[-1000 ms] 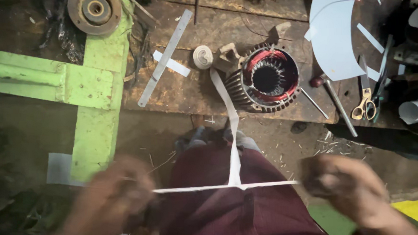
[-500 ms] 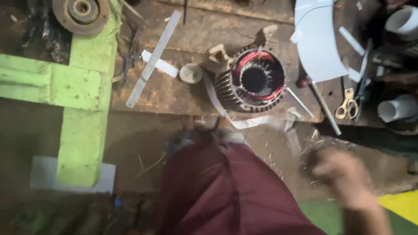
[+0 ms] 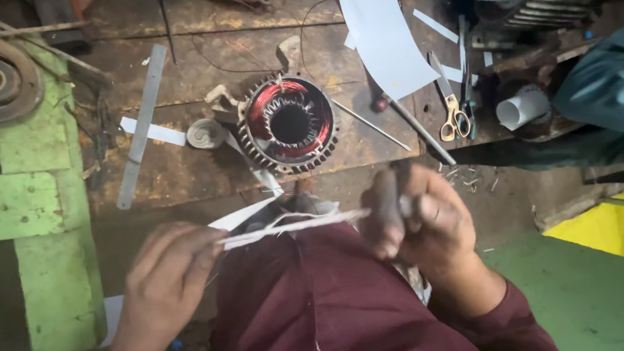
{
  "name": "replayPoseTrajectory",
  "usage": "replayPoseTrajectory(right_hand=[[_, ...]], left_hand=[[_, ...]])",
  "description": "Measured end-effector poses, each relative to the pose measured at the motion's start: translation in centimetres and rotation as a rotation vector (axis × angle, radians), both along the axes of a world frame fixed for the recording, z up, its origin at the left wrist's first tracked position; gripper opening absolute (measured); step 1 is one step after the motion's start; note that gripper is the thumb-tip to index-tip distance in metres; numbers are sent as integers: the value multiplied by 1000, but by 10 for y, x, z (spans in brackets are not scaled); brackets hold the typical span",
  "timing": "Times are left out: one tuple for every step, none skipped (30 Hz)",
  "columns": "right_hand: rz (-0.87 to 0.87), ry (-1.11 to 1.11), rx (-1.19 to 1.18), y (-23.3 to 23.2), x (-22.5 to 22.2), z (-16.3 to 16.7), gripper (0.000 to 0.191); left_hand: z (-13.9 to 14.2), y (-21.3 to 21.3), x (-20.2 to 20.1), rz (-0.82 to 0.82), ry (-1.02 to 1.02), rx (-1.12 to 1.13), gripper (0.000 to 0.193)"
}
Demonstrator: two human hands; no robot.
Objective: The person lines the slots of an electric motor stator with strips of white insulating paper, pressing each strip into place by hand and trimming paper with scissors. They use a hammer and pliers on the stator, then fit the ribbed motor housing over the rewound stator at the end.
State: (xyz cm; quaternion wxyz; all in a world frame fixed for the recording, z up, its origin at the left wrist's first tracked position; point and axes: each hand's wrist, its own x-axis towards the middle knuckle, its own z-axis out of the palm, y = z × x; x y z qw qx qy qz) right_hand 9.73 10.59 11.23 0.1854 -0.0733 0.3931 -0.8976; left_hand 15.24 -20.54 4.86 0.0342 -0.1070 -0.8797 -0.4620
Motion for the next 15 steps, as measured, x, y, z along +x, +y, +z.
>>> replayPoseTrajectory(right_hand=[[-54,25,-34,5,-2,-15,24],[-118,-52,-92,12,-1,-26,22],[-178,-135,-150,20,0,-35,21],[-231,-219,-207,27,-1,-42,22],[-273,-185,-183,32,-2,-49,23],[-313,-156,-159,37,-2,-54,24],[-324,-135,-159,41,-3,-56,26],[-335,-114,-159,44,-3,-58,28],[-322,-105,-176,46,-1,-59,32],[-317,-96,-187,47,-1,-60,33],[-313,-87,-197,47,1,-61,35],[-314,-81,-200,46,3,-62,35],[-300,-64,-207,44,5,-63,36],[-285,-47,-213,43,7,-63,37],[-254,-17,-222,41,10,-63,40]], left_hand=[[-6,-3,-1,27,22,-19,17],[-10,-5,-2,1,66,-53,18],[-14,-6,-4,-21,103,-88,19],[-16,-7,-7,-38,140,-126,20],[-16,-7,-8,-13,72,-70,20],[-16,-6,-9,16,2,-14,20],[-17,-5,-10,32,-63,54,18],[-17,-4,-11,46,-123,123,17],[-18,-3,-11,52,-245,312,17],[-20,-1,-12,51,-361,505,17],[-22,1,-13,45,-474,702,18],[-25,3,-13,-12,-501,928,17],[-28,4,-13,-73,-527,1155,17],[-30,6,-13,-139,-552,1384,16],[-30,6,-12,-103,-497,1249,18]])
